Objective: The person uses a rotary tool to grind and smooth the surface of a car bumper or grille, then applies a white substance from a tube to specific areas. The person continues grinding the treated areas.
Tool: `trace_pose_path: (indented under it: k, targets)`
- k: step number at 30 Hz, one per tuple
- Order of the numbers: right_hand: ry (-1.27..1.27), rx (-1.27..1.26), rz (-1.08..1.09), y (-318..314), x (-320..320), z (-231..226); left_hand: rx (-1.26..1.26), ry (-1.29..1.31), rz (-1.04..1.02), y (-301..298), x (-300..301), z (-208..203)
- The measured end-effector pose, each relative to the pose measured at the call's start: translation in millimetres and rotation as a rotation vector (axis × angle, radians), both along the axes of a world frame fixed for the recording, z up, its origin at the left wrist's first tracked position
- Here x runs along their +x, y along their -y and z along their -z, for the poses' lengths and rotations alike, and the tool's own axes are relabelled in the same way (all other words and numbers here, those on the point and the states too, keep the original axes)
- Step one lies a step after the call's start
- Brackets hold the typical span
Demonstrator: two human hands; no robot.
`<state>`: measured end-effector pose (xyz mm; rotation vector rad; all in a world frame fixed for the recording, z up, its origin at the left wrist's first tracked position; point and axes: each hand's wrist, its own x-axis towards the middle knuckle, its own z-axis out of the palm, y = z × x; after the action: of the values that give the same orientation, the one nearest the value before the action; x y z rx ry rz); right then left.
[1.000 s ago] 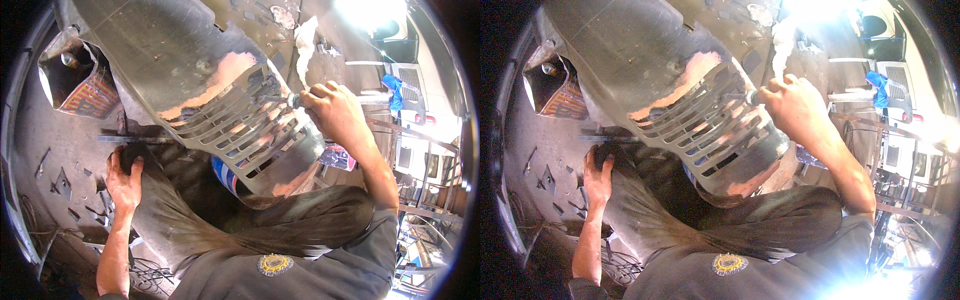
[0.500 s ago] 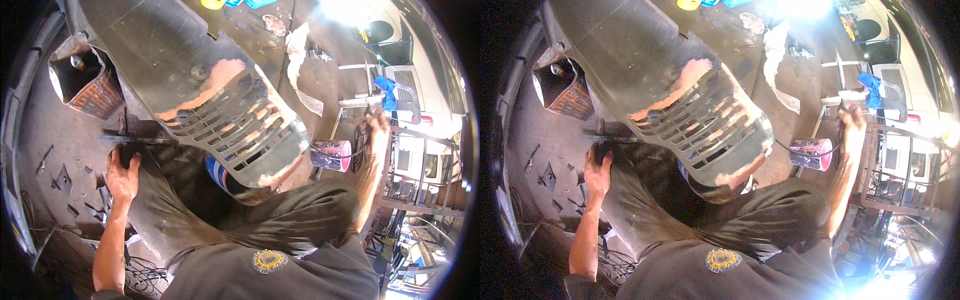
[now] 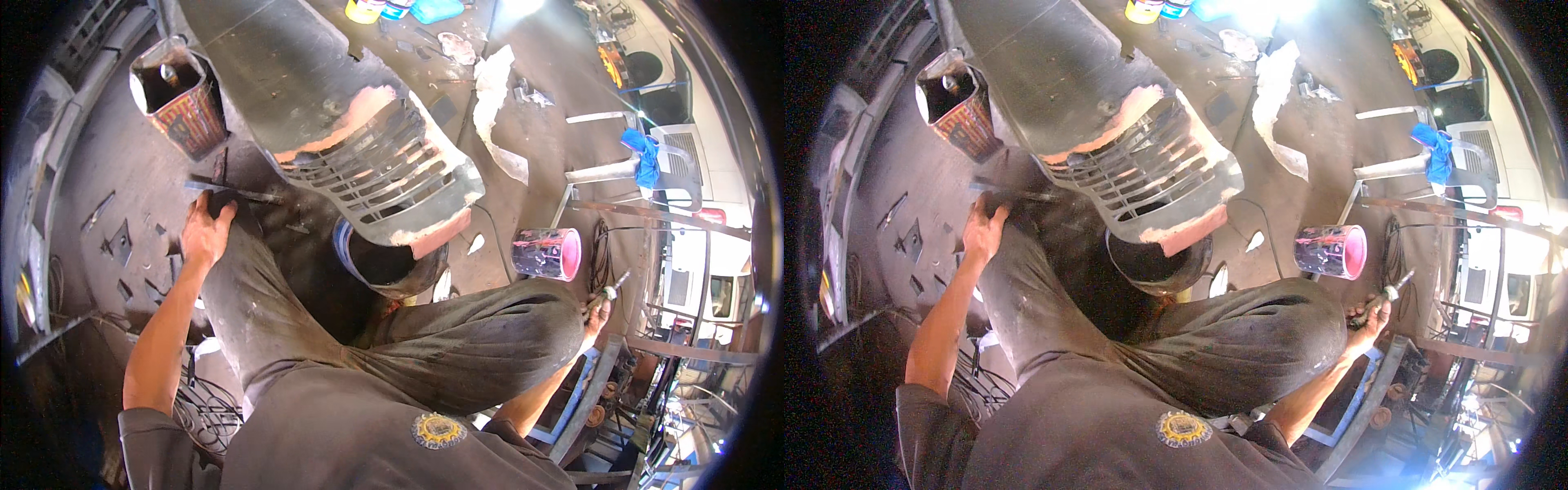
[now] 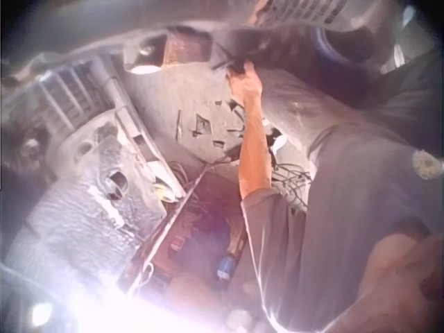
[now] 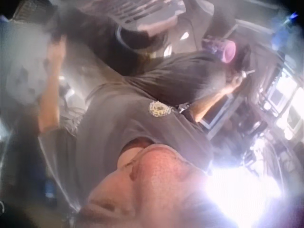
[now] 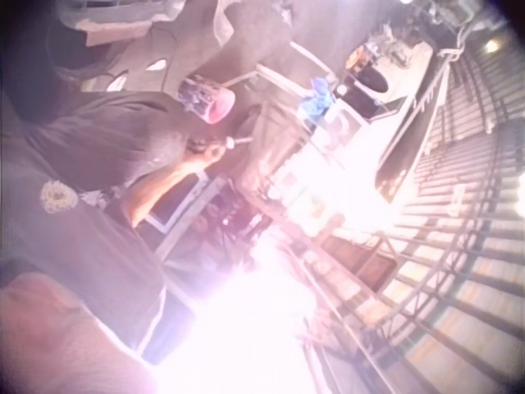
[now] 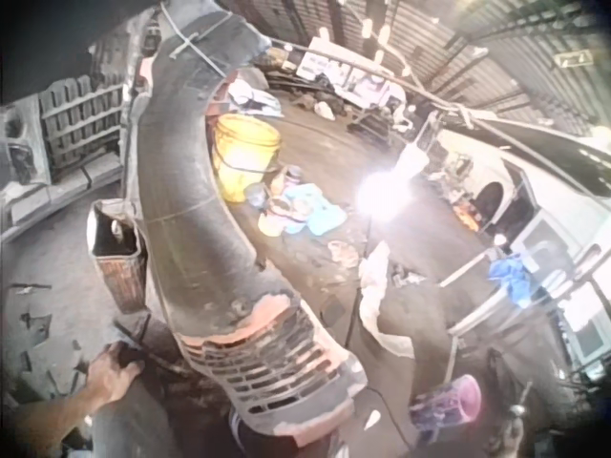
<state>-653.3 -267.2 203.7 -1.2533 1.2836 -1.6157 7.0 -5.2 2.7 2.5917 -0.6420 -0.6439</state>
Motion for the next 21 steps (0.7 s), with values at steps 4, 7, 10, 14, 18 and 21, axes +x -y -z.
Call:
trace_pose_path:
  k: [4, 7, 10, 14, 18, 21]
  targets:
    - [-0.065, -0.146, -0.139, -1.0, 35.7, -39.4, 0.043, 0.034, -0.012, -2.0, -3.1, -11.2]
    - [-0.177, -0.228, -0.145, 5.5, 68.1, -65.6, 0.077, 0.067, 0.023, 0.5, -12.3, -13.4]
    - [-0.234, -0.217, -0.302, 21.8, 89.7, -75.0, 0.132, 0.151, 0.046, -2.7, -32.4, -22.7]
    - [-0.246, -0.171, -0.37, 33.2, 116.5, -75.2, 0.079, 0.286, 0.129, -24.6, -66.6, -32.6]
    - [-0.419, -0.202, -0.386, 47.6, 131.5, -65.3, -0.126, 0.398, 0.321, -41.1, -116.1, -56.4]
    - [-0.551, -0.15, -0.569, 48.9, 172.3, -66.1, -0.369, 0.204, 0.333, -47.9, -132.5, -59.4]
